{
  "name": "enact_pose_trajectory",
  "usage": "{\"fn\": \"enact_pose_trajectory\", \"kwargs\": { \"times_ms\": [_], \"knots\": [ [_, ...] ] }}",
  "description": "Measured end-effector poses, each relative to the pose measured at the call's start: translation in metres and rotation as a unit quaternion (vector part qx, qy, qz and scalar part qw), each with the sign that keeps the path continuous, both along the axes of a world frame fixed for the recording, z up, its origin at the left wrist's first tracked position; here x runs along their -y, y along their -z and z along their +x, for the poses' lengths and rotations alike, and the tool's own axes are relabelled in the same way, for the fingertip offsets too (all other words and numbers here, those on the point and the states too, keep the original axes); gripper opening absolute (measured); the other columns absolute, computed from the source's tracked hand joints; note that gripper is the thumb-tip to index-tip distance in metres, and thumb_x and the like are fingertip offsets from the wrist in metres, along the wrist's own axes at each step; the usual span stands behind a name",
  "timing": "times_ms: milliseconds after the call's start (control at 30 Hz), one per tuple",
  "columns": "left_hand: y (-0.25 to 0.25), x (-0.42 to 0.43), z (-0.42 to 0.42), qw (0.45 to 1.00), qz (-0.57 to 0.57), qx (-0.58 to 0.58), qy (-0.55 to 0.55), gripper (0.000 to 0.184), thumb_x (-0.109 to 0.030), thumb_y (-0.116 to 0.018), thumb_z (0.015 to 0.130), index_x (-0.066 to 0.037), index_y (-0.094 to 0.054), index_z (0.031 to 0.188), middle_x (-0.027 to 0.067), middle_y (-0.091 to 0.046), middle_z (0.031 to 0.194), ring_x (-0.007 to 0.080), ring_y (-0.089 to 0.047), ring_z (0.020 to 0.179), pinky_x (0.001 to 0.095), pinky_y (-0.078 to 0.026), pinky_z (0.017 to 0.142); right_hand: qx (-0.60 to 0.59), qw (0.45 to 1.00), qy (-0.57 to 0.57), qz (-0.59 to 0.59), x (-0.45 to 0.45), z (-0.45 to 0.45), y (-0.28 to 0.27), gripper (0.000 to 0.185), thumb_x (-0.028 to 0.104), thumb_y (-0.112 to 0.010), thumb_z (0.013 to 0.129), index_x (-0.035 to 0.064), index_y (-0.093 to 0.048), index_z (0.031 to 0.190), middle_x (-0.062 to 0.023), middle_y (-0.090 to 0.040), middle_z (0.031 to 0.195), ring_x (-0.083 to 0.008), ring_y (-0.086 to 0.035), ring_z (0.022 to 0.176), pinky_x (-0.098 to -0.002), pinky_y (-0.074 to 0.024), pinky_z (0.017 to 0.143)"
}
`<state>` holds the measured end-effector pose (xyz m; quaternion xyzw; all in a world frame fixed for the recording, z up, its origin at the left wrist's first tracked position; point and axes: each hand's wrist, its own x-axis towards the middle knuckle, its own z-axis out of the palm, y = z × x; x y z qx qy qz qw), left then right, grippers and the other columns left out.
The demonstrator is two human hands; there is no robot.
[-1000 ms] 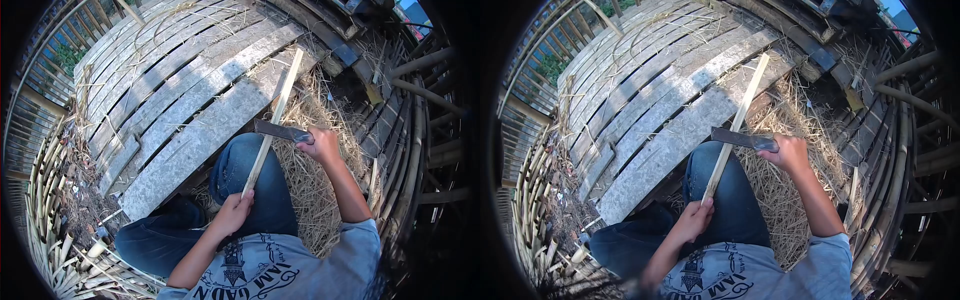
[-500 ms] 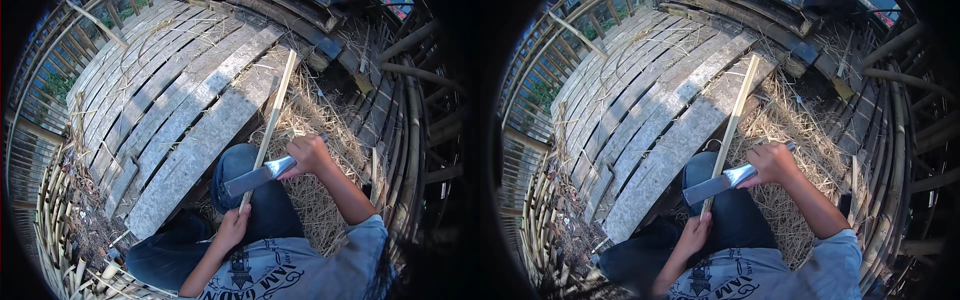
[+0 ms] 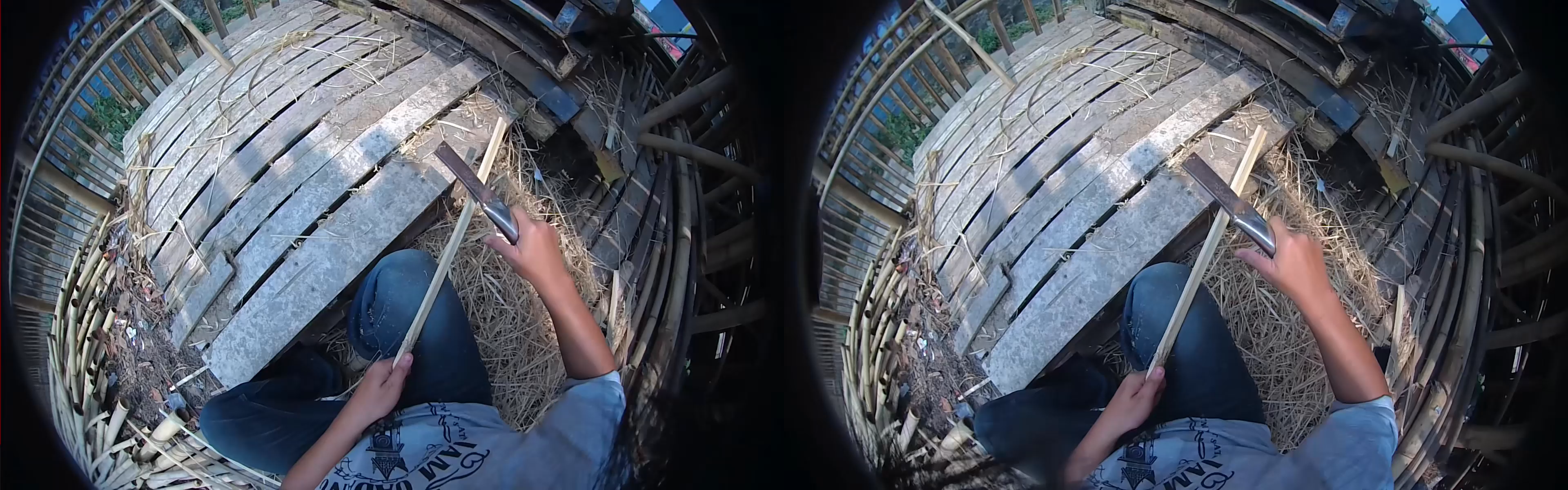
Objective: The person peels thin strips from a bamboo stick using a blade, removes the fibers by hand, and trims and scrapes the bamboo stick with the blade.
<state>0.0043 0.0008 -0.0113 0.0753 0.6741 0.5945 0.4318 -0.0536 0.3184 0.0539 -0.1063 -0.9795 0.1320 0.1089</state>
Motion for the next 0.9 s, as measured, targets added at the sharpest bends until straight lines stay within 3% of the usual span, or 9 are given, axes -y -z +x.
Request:
{"fn": "enact_pose_trajectory", "kwargs": {
  "times_ms": [33,100,167,233,300,400,467,667,900],
  "knots": [
    [0.005,0.002,0.001,0.999,0.012,-0.029,0.01,0.052,-0.04,-0.034,0.103,-0.007,-0.043,0.064,-0.0044,-0.037,0.053,0.0065,-0.035,0.047,0.0258,-0.027,0.044,0.002,1.0,-0.001,-0.002,0.014,0.006,-0.002,0.062,0.069,-0.062,0.074,0.0075,-0.055,0.074,-0.0124,-0.06,0.057,-0.0287,-0.062,0.049,-0.0389,-0.0492,0.047],
    [-0.008,0.0,-0.003,0.998,-0.021,0.042,0.031,0.052,-0.04,-0.034,0.103,-0.007,-0.042,0.064,-0.0043,-0.036,0.053,0.0066,-0.034,0.048,0.026,-0.028,0.045,0.134,0.953,-0.237,0.13,0.03,0.016,-0.004,0.066,0.073,-0.058,0.074,0.0067,-0.058,0.075,-0.0114,-0.06,0.055,-0.0279,-0.062,0.048,-0.0403,-0.0497,0.048],
    [-0.005,-0.001,0.002,1.0,-0.023,0.011,0.012,0.052,-0.04,-0.034,0.103,-0.007,-0.042,0.064,-0.0035,-0.038,0.054,0.0066,-0.035,0.05,0.0257,-0.029,0.046,0.092,0.955,-0.25,0.133,0.004,0.014,0.011,0.062,0.066,-0.061,0.077,0.0041,-0.06,0.077,-0.0099,-0.058,0.052,-0.027,-0.061,0.049,-0.0385,-0.0486,0.048],
    [-0.018,-0.001,0.002,0.999,-0.029,0.026,0.016,0.052,-0.04,-0.035,0.103,-0.007,-0.043,0.064,-0.0035,-0.038,0.055,0.0064,-0.035,0.051,0.0255,-0.029,0.047,0.059,0.99,0.056,-0.113,-0.025,0.003,0.017,0.055,0.057,-0.065,0.08,0.0028,-0.059,0.076,-0.0089,-0.056,0.051,-0.0275,-0.06,0.049,-0.0371,-0.0467,0.05],
    [-0.02,0.003,-0.001,0.999,-0.039,0.035,0.009,0.051,-0.039,-0.035,0.103,-0.007,-0.043,0.064,-0.0035,-0.039,0.055,0.0062,-0.036,0.052,0.0253,-0.029,0.047,0.035,0.983,0.099,-0.147,-0.027,0.004,0.003,0.047,0.049,-0.067,0.082,0.0024,-0.06,0.077,-0.009,-0.056,0.051,-0.0276,-0.061,0.051,-0.0367,-0.0462,0.052],
    [-0.012,0.014,0.005,0.998,-0.043,0.028,0.028,0.046,-0.037,-0.037,0.103,-0.007,-0.046,0.069,-0.0034,-0.041,0.057,0.0059,-0.036,0.052,0.025,-0.03,0.047,0.171,0.951,-0.045,-0.253,0.008,0.031,-0.03,0.047,0.051,-0.065,0.082,0.0049,-0.061,0.076,-0.0106,-0.058,0.054,-0.0298,-0.061,0.052,-0.0397,-0.0475,0.053],
    [-0.029,0.01,0.0,0.998,-0.056,-0.015,-0.019,0.04,-0.033,-0.039,0.103,-0.005,-0.049,0.076,-0.0032,-0.043,0.06,0.0059,-0.038,0.053,0.0246,-0.032,0.049,0.266,0.928,-0.246,-0.091,0.04,0.041,-0.029,0.048,0.054,-0.063,0.082,0.0072,-0.06,0.074,-0.0124,-0.059,0.056,-0.032,-0.062,0.055,-0.0408,-0.0483,0.053],
    [-0.049,0.005,-0.018,0.977,-0.146,-0.153,-0.026,0.027,-0.021,-0.044,0.099,0.002,-0.048,0.087,0.0213,-0.055,0.063,0.0411,-0.06,0.063,0.0434,-0.043,0.057,0.184,0.948,-0.217,-0.146,0.064,0.051,-0.01,0.049,0.057,-0.062,0.081,0.0077,-0.06,0.077,-0.013,-0.061,0.06,-0.0334,-0.064,0.058,-0.042,-0.0499,0.055],
    [-0.054,-0.001,-0.009,0.963,-0.184,-0.197,0.0,0.018,-0.015,-0.048,0.097,0.001,-0.048,0.089,0.0247,-0.055,0.06,0.0462,-0.059,0.064,0.0496,-0.042,0.053,0.093,0.975,-0.148,-0.14,0.084,0.06,-0.02,0.046,0.05,-0.069,0.078,0.0053,-0.06,0.08,-0.0097,-0.059,0.06,-0.0313,-0.062,0.057,-0.0394,-0.0481,0.054]
  ]
}}
